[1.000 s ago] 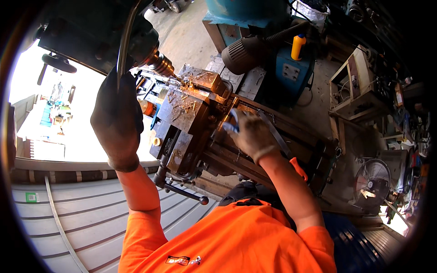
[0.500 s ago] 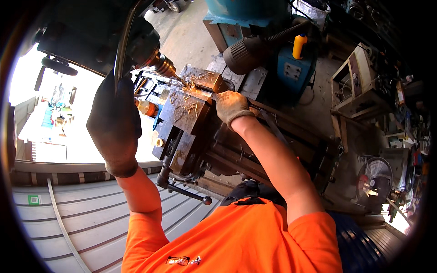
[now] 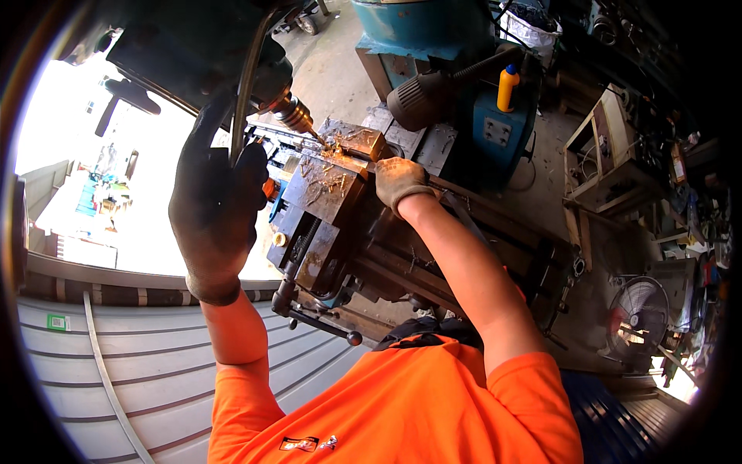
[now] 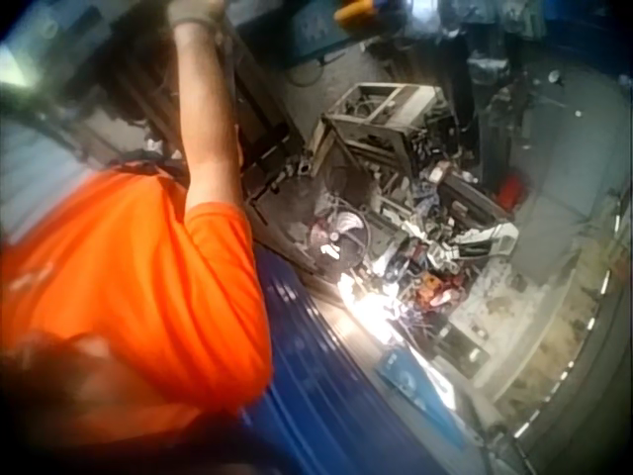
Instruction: The person operates a drill press to machine a metal workpiece. They repeatedly lower the drill to cut the metal, then raise it to clear chips and reposition the workpiece using a wrench and caliper. The person also briefly walks to a nearby table to retrieve a cylindrical metal part before returning to the drill press.
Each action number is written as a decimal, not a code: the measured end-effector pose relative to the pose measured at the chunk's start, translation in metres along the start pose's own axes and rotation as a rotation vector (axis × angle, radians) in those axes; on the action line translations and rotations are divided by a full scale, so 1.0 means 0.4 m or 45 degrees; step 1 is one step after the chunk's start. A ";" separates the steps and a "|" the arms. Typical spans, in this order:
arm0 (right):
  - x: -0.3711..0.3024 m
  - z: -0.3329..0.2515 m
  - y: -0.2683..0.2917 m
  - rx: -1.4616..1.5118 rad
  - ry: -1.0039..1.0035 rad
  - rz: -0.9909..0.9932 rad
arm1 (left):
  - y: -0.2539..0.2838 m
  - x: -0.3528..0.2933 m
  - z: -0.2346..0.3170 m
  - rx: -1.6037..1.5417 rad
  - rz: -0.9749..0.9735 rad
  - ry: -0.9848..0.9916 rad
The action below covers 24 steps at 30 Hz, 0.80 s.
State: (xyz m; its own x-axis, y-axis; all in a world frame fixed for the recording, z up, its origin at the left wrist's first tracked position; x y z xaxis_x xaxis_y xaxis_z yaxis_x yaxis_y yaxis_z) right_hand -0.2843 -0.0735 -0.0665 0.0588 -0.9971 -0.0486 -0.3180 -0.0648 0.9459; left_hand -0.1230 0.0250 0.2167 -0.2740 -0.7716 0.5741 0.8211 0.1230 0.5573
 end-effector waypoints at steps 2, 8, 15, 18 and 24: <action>-0.010 -0.011 0.007 0.023 0.005 -0.016 | -0.003 -0.001 0.015 -0.083 0.049 -0.011; -0.014 -0.010 0.001 -0.018 0.037 0.025 | 0.003 -0.001 0.012 -0.067 0.030 -0.014; -0.033 -0.001 0.026 0.067 0.009 -0.032 | 0.034 -0.045 -0.056 -0.071 0.035 0.234; -0.040 0.003 0.023 0.097 -0.006 -0.028 | 0.034 -0.078 -0.094 -0.023 0.013 0.277; -0.065 -0.002 0.038 0.138 -0.004 -0.019 | 0.029 -0.150 -0.198 -0.146 -0.035 0.481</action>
State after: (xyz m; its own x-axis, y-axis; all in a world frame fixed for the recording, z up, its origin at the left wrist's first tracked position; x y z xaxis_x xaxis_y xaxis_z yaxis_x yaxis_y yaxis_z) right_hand -0.2900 -0.0485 -0.0508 0.0611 -0.9961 -0.0635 -0.4178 -0.0833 0.9047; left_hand -0.0573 0.0233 0.1411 -0.1107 -0.9516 0.2867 0.8727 0.0449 0.4862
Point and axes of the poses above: each hand's wrist, its own x-axis towards the middle knuckle, its own y-axis out of the back of the hand, z = x × y, the point moved 8 cm from there along x, towards the middle knuckle, and after that the axes turned 4 degrees about y, right-handed, at the moved point
